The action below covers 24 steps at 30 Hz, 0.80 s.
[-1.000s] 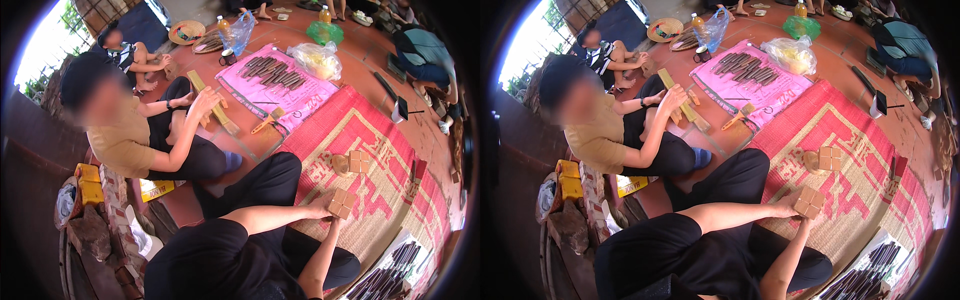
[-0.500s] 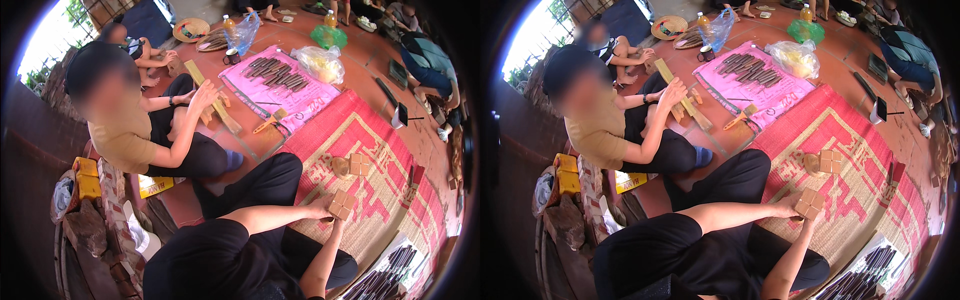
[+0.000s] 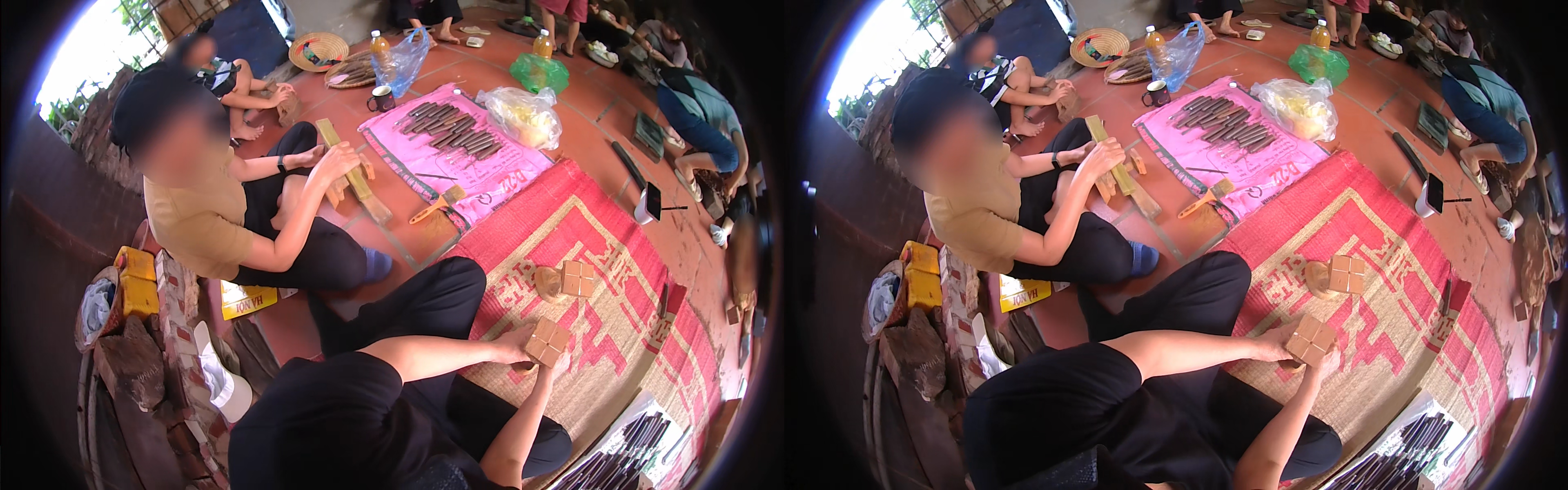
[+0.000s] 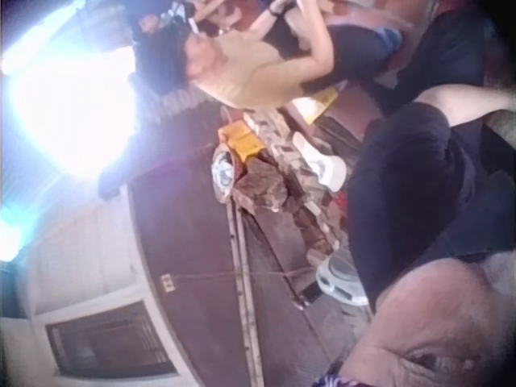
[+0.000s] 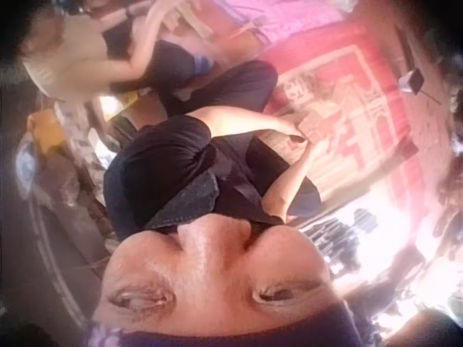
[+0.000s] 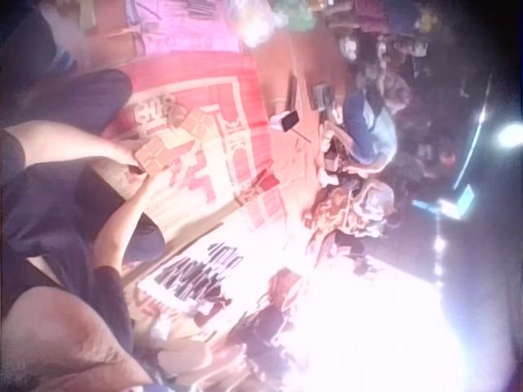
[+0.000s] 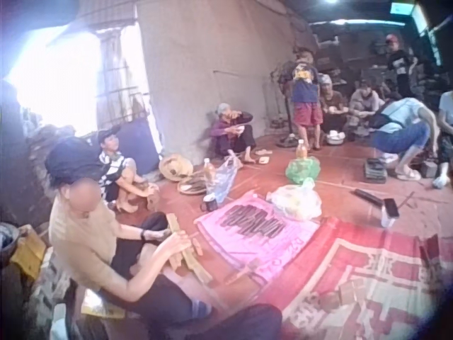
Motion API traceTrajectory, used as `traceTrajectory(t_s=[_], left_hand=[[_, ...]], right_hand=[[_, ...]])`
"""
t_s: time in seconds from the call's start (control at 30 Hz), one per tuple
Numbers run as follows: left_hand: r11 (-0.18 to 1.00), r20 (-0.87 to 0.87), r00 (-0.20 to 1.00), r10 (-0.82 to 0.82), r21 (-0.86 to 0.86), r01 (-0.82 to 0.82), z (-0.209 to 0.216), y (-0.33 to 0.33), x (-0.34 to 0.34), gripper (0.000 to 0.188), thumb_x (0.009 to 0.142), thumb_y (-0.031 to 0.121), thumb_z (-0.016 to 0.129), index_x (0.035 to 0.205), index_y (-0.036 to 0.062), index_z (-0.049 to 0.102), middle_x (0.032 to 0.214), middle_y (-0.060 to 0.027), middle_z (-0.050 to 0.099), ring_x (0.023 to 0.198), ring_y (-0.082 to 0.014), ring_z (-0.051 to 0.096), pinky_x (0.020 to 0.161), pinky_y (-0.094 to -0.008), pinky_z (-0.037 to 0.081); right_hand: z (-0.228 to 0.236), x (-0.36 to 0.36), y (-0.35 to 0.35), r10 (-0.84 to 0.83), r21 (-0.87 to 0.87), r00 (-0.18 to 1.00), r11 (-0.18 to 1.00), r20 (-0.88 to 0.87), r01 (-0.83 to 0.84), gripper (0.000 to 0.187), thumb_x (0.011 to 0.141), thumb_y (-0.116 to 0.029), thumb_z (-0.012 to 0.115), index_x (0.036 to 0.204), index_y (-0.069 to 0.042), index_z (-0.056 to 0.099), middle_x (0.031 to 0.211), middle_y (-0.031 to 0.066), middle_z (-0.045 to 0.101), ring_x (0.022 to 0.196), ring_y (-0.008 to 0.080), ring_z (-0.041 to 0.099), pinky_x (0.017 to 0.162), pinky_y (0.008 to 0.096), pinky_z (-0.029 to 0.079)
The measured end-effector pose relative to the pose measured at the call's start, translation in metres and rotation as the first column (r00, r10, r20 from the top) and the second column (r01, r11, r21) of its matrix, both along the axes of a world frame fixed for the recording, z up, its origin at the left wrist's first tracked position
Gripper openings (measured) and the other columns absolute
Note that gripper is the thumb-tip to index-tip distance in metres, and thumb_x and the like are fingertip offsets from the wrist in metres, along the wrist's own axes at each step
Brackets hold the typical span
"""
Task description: The person sits on a mat and assembles small wooden blocks into a cube-like structure. They repeatedly pick up blocks, align them, and press them together to form a larger unit.
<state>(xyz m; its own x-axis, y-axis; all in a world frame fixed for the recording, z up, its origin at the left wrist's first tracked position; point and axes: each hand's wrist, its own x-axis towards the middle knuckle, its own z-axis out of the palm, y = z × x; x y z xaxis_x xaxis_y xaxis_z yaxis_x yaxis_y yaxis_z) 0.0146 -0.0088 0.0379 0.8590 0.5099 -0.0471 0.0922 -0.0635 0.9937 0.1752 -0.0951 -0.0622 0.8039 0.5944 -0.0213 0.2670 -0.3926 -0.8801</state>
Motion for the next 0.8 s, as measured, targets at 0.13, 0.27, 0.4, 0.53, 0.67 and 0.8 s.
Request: traceTrajectory(t_s=[0.13,0.27,0.4,0.53,0.67,0.8], left_hand=[[0.987,-0.084,0.996,-0.035,0.153,0.047,0.003,0.004,-0.004,0.068,0.072,0.045,0.066,0.124,0.008,0.042,0.12,-0.0173,0.046,0.112,-0.0311,0.044,0.094,-0.0396,0.036],[0.936,-0.391,0.864,-0.318,0.018,0.353,0.087,0.055,-0.049,0.058,0.079,0.031,0.064,0.125,0.0072,0.04,0.105,-0.0139,0.059,0.092,-0.0186,0.058,0.081,-0.0334,0.046],[0.803,-0.324,0.827,0.459,0.549,-0.231,0.163,0.113,-0.17,0.041,0.083,0.026,0.058,0.118,0.0073,0.048,0.082,-0.0073,0.061,0.071,-0.0168,0.06,0.065,-0.031,0.049],[0.398,-0.444,0.459,0.769,0.895,0.2,0.067,0.131,-0.343,0.049,0.079,0.029,0.059,0.122,0.0088,0.047,0.124,-0.0156,0.045,0.118,-0.0335,0.04,0.095,-0.0425,0.035],[0.908,-0.7,0.639,0.319,0.42,0.007,0.136,0.186,-0.314,0.056,0.078,0.031,0.059,0.127,0.0081,0.044,0.124,-0.0145,0.044,0.118,-0.0334,0.04,0.098,-0.0414,0.032],[0.431,-0.053,0.668,0.742,0.801,-0.416,0.26,0.31,-0.358,0.049,0.08,0.029,0.061,0.117,0.0012,0.045,0.086,-0.0097,0.058,0.076,-0.0203,0.056,0.069,-0.0335,0.045]], right_hand=[[0.012,0.004,0.004,0.064,-0.08,0.995,0.994,-0.078,-0.07,0.035,0.087,-0.031,0.043,0.096,-0.004,0.063,0.081,0.0086,0.066,0.069,0.0174,0.062,0.061,0.0296,0.049],[-0.029,0.015,-0.004,0.027,0.184,0.984,0.983,-0.178,0.006,0.038,0.086,-0.035,0.044,0.096,-0.004,0.062,0.08,0.0059,0.065,0.068,0.0142,0.06,0.059,0.0289,0.048],[-0.036,0.016,-0.004,0.073,0.342,0.924,0.937,-0.375,0.065,0.029,0.084,-0.028,0.049,0.092,-0.002,0.06,0.077,0.0059,0.063,0.065,0.015,0.059,0.055,0.0304,0.048],[0.008,0.003,-0.002,0.182,-0.032,0.982,0.983,0.044,-0.181,0.025,0.082,-0.023,0.052,0.093,-0.001,0.059,0.079,0.0075,0.062,0.065,0.0169,0.059,0.055,0.0318,0.048],[-0.004,0.013,-0.006,0.065,0.095,0.994,0.994,-0.086,-0.056,0.023,0.081,-0.023,0.053,0.091,-0.003,0.061,0.077,0.009,0.064,0.066,0.0162,0.061,0.055,0.0316,0.048],[0.009,0.008,-0.002,0.081,-0.048,0.996,0.996,0.045,-0.079,0.023,0.081,-0.023,0.053,0.092,-0.005,0.062,0.077,0.0078,0.065,0.067,0.0168,0.061,0.056,0.0313,0.048]])
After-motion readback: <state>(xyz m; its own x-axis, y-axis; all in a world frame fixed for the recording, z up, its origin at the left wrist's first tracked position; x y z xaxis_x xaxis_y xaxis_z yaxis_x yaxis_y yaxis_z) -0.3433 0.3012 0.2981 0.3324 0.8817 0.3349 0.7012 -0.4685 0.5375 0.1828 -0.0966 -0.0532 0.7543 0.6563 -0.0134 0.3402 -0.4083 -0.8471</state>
